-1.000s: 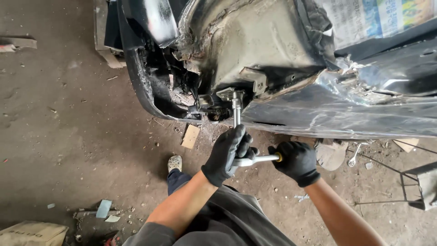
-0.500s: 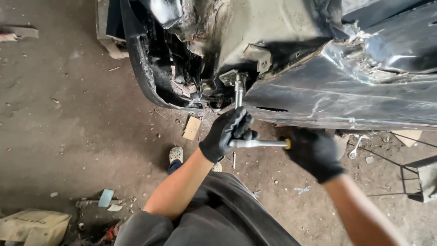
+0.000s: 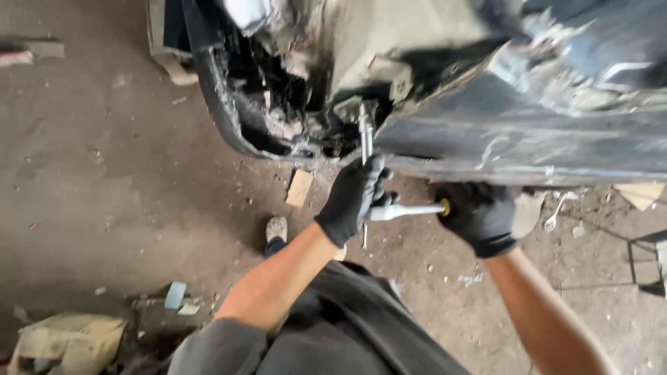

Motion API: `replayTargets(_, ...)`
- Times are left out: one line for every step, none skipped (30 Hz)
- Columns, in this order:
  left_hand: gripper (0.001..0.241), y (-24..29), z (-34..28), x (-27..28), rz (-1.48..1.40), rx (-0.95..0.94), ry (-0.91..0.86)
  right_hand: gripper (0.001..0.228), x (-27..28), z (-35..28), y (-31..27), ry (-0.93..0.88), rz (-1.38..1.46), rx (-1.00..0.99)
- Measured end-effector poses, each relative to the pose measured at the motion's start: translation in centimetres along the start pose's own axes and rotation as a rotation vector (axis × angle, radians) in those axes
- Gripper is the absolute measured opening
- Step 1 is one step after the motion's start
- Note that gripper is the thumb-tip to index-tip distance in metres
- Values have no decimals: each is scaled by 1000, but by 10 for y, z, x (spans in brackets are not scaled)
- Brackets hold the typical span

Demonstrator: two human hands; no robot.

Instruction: The person uses a ratchet to loosen bolts on the front bumper of a damaged car. They then use a hammer and chisel to pry and separate the bumper from the vehicle frame, working along the seam to detach the panel.

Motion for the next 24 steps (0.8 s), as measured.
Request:
replayTargets(28, 2, 4, -4, 6, -11, -15, 11, -15, -5, 2, 17, -9, 1)
replayTargets(31, 0, -2, -1, 40, -9, 22, 5, -28, -15, 0, -63, 65, -74)
replayTargets(35, -3, -8, 2, 73, -7, 59, 13, -42, -25, -4, -145, 138, -146)
replayTargets(35, -3, -7, 3, 75, -13, 66, 13, -51, -29, -10, -143, 147, -144)
replayTargets(35, -3, -6, 4, 81, -10, 79, 18, -60, -33, -15, -152, 219, -187)
replayTargets(36, -2, -3, 3, 89, -3, 86, 23, -68, -37, -19, -160, 284, -233)
replayTargets(36, -2, -1, 4, 92, -5, 88, 23, -72, -36, -25, -159, 287, -234)
replayTargets(34, -4, 2, 4, 70, -18, 77, 25, -75, -36, -27, -135, 288, -250)
replayTargets(33, -7, 4, 4, 48, -32, 66, 28, -77, -37, -30, -112, 289, -267)
replayTargets(33, -3, -2, 2, 57, -26, 72, 28, -68, -33, -31, -115, 294, -278)
replayTargets(30, 1, -9, -1, 58, -22, 57, 27, -60, -29, -33, -145, 300, -252)
replayTargets(27, 5, -10, -7, 55, -23, 25, 27, -54, -22, -29, -164, 292, -220)
replayTargets(27, 6, -14, -5, 61, -23, 15, 27, -48, -28, -29, -156, 285, -225)
replayTargets(25, 7, -20, -2, 71, -6, -6, 28, -41, -33, -30, -154, 261, -209)
replayTargets(24, 9, -25, 1, 82, 12, -27, 28, -35, -38, -33, -153, 238, -192)
replayTargets(24, 6, -25, 15, 75, 11, -28, 28, -32, -43, -33, -156, 235, -186)
replayTargets(26, 2, -24, 28, 81, 58, -62, 33, -32, -48, -34, -268, 146, -152)
replayTargets(29, -4, -26, 43, 90, 116, -95, 38, -28, -56, -37, -386, 57, -125)
replayTargets(29, 3, -22, 48, 85, 126, -94, 38, -18, -43, -38, -397, 53, -127)
replayTargets(31, 8, -19, 53, 37, 131, -112, 33, -8, -31, -38, -393, 24, -102)
replayTargets(33, 13, -15, 57, -12, 136, -130, 28, 3, -19, -37, -390, -6, -77)
replayTargets(33, 21, -10, 55, -9, 143, -141, 28, 17, -1, -39, -389, -17, -84)
replayTargets(36, 28, -5, 52, 10, 136, -171, 19, 33, 19, -42, -266, -59, -41)
replayTargets(39, 35, -2, 50, 30, 134, -198, 9, 51, 36, -47, -148, -99, 1)
Point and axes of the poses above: each hand's wrist, its own z-axis towards the middle knuckle, its own x-axis out of the back of the hand, y = z × x, the point moved 2 cm from there along z, towards the middle knuckle, and after that the axes turned 15 degrees about -z, right-handed, at the moved point
